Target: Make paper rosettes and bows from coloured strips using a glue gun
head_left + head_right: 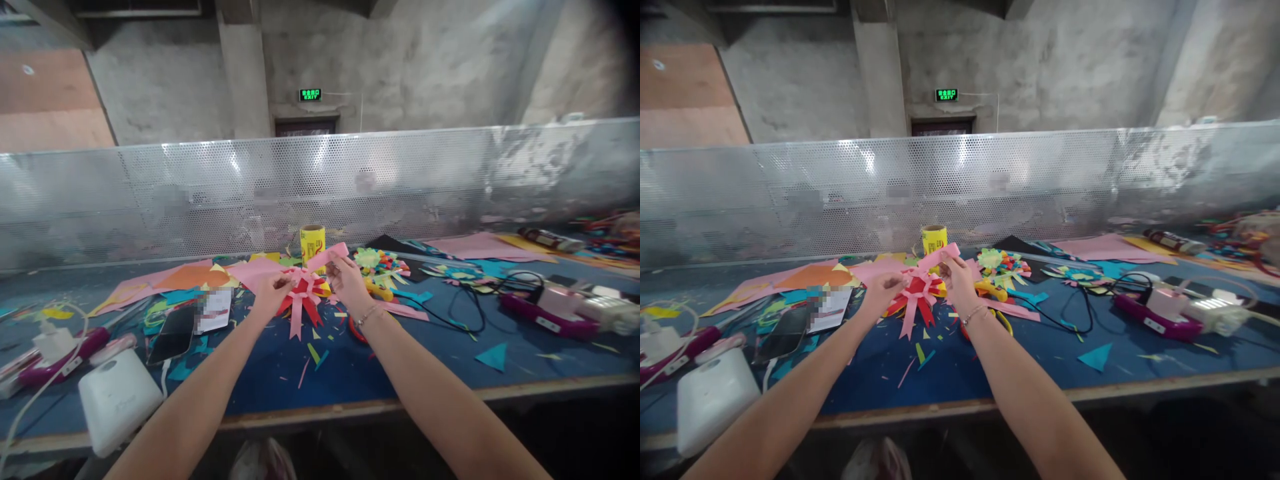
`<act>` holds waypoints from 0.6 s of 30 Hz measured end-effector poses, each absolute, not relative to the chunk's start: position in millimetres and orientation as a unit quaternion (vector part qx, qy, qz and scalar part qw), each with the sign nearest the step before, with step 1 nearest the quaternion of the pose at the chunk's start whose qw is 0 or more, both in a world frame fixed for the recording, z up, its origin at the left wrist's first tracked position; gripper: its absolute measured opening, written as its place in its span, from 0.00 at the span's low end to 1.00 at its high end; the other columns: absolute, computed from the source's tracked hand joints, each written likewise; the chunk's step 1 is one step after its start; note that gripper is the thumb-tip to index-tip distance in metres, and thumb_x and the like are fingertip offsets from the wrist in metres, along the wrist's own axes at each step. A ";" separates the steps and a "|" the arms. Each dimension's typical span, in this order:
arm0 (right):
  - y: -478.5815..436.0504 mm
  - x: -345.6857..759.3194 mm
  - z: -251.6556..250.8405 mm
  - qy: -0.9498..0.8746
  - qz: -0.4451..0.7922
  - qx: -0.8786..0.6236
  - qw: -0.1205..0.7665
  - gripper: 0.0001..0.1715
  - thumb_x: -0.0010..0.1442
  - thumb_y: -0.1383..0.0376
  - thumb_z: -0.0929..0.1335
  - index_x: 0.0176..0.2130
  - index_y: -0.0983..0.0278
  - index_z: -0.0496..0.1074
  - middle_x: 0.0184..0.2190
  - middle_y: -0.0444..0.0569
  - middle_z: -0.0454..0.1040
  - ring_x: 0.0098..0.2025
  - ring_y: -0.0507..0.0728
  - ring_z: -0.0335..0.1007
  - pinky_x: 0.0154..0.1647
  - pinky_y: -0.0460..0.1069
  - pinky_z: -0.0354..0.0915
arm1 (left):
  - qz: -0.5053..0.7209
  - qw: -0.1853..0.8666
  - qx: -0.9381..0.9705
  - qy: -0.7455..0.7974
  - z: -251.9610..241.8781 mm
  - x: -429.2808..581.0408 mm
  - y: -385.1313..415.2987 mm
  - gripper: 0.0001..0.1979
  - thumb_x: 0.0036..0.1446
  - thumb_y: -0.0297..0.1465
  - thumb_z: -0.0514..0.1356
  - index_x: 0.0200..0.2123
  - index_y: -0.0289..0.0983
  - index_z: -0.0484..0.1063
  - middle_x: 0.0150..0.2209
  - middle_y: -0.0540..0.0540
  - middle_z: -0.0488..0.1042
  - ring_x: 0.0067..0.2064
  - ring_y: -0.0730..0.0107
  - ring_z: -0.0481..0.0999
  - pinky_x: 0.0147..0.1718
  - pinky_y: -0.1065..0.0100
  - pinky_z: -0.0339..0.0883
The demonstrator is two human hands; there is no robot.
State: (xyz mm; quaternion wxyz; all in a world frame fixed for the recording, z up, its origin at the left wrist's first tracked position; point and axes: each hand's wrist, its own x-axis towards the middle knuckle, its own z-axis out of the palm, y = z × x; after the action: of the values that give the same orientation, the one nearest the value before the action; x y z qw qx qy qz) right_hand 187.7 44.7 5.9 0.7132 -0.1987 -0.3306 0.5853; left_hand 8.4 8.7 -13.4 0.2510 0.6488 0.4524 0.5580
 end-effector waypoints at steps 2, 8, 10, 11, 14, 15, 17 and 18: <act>48.1 192.9 6.8 -0.322 0.577 -0.197 0.724 0.11 0.40 0.67 0.76 0.25 0.62 0.73 0.22 0.40 0.75 0.24 0.46 0.70 0.25 0.41 0.67 | 0.546 0.236 0.648 0.475 -13.2 6.2 8.8 0.09 0.47 0.36 0.62 0.27 0.35 0.74 0.27 0.47 0.76 0.31 0.68 0.74 0.33 0.68 0.67; 54.4 203.7 8.2 -0.301 0.558 -0.202 0.746 0.11 0.41 0.68 0.76 0.25 0.62 0.72 0.21 0.38 0.74 0.23 0.46 0.68 0.25 0.40 0.67 | 0.475 0.096 0.639 0.597 -6.1 -6.0 10.0 0.06 0.47 0.31 0.64 0.31 0.36 0.74 0.30 0.47 0.78 0.33 0.67 0.76 0.35 0.68 0.67; 55.4 206.6 9.0 -0.297 0.555 -0.204 0.750 0.11 0.41 0.69 0.76 0.24 0.62 0.72 0.19 0.38 0.73 0.22 0.45 0.68 0.24 0.40 0.67 | 0.467 0.065 0.627 0.621 -3.4 -15.8 13.0 0.04 0.48 0.30 0.63 0.30 0.36 0.72 0.30 0.47 0.77 0.34 0.67 0.76 0.36 0.68 0.66; 55.9 208.1 9.5 -0.295 0.553 -0.204 0.752 0.11 0.41 0.69 0.76 0.24 0.62 0.72 0.19 0.38 0.72 0.22 0.45 0.67 0.24 0.40 0.67 | 0.463 0.049 0.618 0.633 -2.5 -22.2 14.8 0.03 0.49 0.29 0.63 0.29 0.36 0.72 0.29 0.47 0.77 0.34 0.66 0.76 0.36 0.68 0.66; 57.9 212.1 11.3 -0.284 0.550 -0.206 0.758 0.11 0.41 0.69 0.76 0.24 0.63 0.71 0.18 0.37 0.71 0.21 0.45 0.67 0.24 0.39 0.67 | 0.450 0.006 0.591 0.670 -2.8 -44.2 20.1 0.03 0.50 0.28 0.61 0.27 0.36 0.69 0.30 0.45 0.76 0.36 0.64 0.75 0.38 0.66 0.64; 58.7 213.3 11.8 -0.280 0.550 -0.207 0.759 0.11 0.41 0.69 0.76 0.24 0.63 0.71 0.18 0.37 0.71 0.21 0.44 0.66 0.24 0.39 0.66 | 0.443 -0.005 0.582 0.681 -4.1 -51.4 21.6 0.03 0.50 0.27 0.61 0.26 0.36 0.68 0.30 0.45 0.75 0.37 0.62 0.75 0.39 0.66 0.64; 60.2 215.2 12.6 -0.274 0.550 -0.209 0.760 0.11 0.41 0.70 0.76 0.23 0.63 0.71 0.18 0.37 0.70 0.21 0.44 0.66 0.23 0.38 0.66 | 0.429 -0.020 0.569 0.701 -7.8 -63.6 24.5 0.05 0.50 0.27 0.60 0.24 0.37 0.67 0.29 0.44 0.75 0.38 0.61 0.74 0.40 0.65 0.63; 60.9 215.7 12.7 -0.272 0.550 -0.211 0.761 0.11 0.41 0.70 0.76 0.23 0.63 0.70 0.17 0.37 0.70 0.20 0.44 0.66 0.22 0.38 0.66 | 0.421 -0.024 0.564 0.710 -10.2 -68.3 25.8 0.05 0.50 0.27 0.60 0.24 0.37 0.67 0.29 0.44 0.75 0.38 0.60 0.74 0.41 0.64 0.63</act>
State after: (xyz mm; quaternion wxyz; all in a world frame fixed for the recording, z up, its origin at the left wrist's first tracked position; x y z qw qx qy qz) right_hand 215.7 60.9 12.7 0.7606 -0.2106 -0.2723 0.5505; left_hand -68.3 25.8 -10.2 -0.0242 0.5643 0.7095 0.4214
